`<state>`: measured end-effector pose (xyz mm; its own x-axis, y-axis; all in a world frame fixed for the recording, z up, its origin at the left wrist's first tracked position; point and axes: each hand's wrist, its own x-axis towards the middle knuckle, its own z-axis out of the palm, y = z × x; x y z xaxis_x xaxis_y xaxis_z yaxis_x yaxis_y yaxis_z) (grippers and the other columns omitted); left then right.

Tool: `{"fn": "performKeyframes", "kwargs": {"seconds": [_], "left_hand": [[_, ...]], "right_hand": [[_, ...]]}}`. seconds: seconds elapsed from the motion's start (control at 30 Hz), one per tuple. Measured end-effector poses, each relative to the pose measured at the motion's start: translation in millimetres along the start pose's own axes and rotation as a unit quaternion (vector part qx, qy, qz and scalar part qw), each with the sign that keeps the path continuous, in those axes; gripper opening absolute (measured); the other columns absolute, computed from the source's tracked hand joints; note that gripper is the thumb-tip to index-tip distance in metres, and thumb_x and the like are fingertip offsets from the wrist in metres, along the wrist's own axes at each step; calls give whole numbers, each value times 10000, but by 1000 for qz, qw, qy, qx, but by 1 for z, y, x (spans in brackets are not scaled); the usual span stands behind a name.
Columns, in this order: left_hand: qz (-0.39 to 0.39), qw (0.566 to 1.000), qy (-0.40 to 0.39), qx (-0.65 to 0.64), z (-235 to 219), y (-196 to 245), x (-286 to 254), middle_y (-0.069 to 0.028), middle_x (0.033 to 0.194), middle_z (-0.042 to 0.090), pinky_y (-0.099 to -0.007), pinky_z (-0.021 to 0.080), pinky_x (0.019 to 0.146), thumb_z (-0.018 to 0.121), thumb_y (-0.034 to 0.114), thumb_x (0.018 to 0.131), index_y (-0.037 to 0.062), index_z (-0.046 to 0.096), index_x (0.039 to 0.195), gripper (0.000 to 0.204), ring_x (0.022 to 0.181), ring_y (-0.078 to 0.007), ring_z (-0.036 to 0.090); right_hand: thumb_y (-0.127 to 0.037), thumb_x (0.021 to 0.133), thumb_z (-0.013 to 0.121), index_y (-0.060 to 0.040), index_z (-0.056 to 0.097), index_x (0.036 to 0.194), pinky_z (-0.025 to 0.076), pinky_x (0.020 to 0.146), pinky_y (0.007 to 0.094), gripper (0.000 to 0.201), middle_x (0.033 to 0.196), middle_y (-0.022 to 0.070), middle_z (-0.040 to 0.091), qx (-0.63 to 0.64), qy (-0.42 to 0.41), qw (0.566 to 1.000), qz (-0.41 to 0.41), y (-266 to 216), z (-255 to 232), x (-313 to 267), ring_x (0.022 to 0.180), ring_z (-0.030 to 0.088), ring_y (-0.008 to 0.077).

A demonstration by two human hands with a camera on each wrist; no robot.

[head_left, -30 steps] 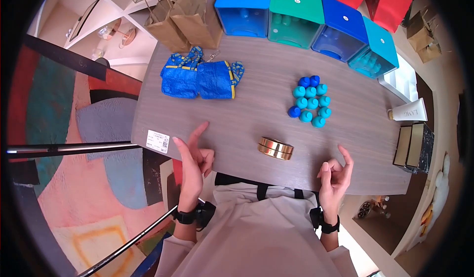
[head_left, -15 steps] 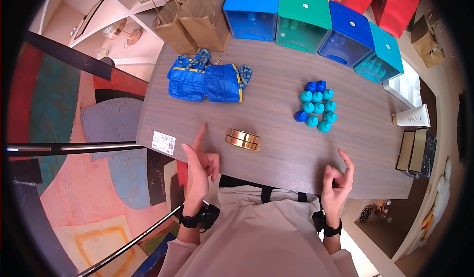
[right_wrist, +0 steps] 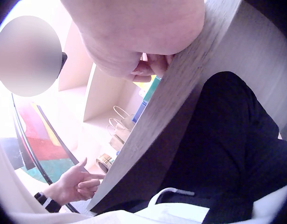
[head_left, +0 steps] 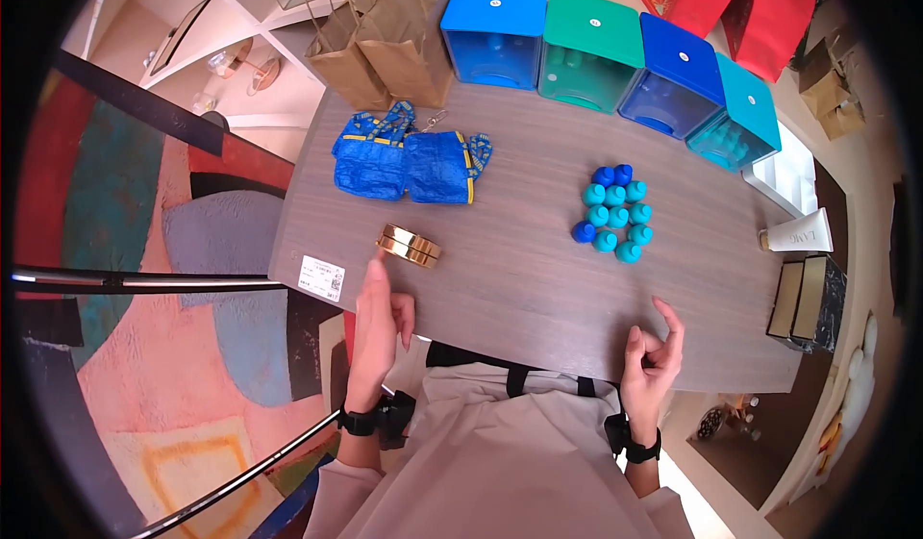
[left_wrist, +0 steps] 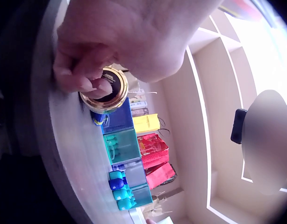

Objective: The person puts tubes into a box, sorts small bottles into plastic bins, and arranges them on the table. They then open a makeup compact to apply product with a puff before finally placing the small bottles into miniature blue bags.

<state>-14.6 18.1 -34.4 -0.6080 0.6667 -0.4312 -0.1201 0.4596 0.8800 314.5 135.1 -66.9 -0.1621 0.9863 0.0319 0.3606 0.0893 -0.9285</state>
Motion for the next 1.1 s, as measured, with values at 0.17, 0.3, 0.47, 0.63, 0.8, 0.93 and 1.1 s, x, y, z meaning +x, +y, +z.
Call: {"fn": "performKeyframes", "kwargs": {"seconds": [0.17,0.3,0.47,0.63,0.8,0.93,1.1], "left_hand": [[29,999,16,13,6,12,8,17,534,430,-266,316,432,359,584,1193,-10,373,1661,756,424,-85,402],[38,999,36,-7,11,21,14,16,525,445,-261,323,433,399,550,1196,-10,442,1602,694,424,-82,411],[54,998,15,-11,17,9,18,31,526,416,-255,330,410,457,530,1188,39,491,1574,625,410,-71,385],[59,998,21,-14,34,10,11,37,548,428,-246,324,419,455,501,1196,38,492,1575,599,422,-59,395],[87,996,13,2,54,17,-8,39,568,454,-238,332,439,437,436,1211,38,391,1665,606,452,-54,429],[100,995,-9,-1,76,20,-31,39,564,468,-228,353,472,443,361,1214,49,230,1747,654,469,-51,433],[117,989,-84,-35,91,37,-68,41,577,483,-219,358,491,444,295,1210,53,209,1758,644,490,-41,422]], "right_hand": [[-68,1071,661,25,536,1510,268,602,227,466,566,-74,451,9,1,1000,-6,2,1,0,563,353,21],[-68,1071,660,25,538,1506,268,601,229,461,568,-76,446,1,1,1000,-9,0,1,0,565,354,21],[-56,1069,660,19,559,1481,267,596,226,431,568,-70,439,-10,-4,1000,-19,3,0,0,565,357,21],[-34,1064,656,17,569,1463,274,595,224,411,569,-66,434,-4,-4,1000,-22,-1,1,0,564,360,22],[-19,1063,645,18,570,1455,289,599,214,401,572,-63,436,-4,1,1000,-27,1,1,0,566,365,18],[-7,1058,646,15,558,1468,292,593,212,420,577,-60,436,-16,-3,1000,-15,-4,0,-1,570,369,16],[21,1014,697,14,524,1503,295,574,210,519,582,-59,421,39,9,999,11,0,3,-14,556,372,19]]}}
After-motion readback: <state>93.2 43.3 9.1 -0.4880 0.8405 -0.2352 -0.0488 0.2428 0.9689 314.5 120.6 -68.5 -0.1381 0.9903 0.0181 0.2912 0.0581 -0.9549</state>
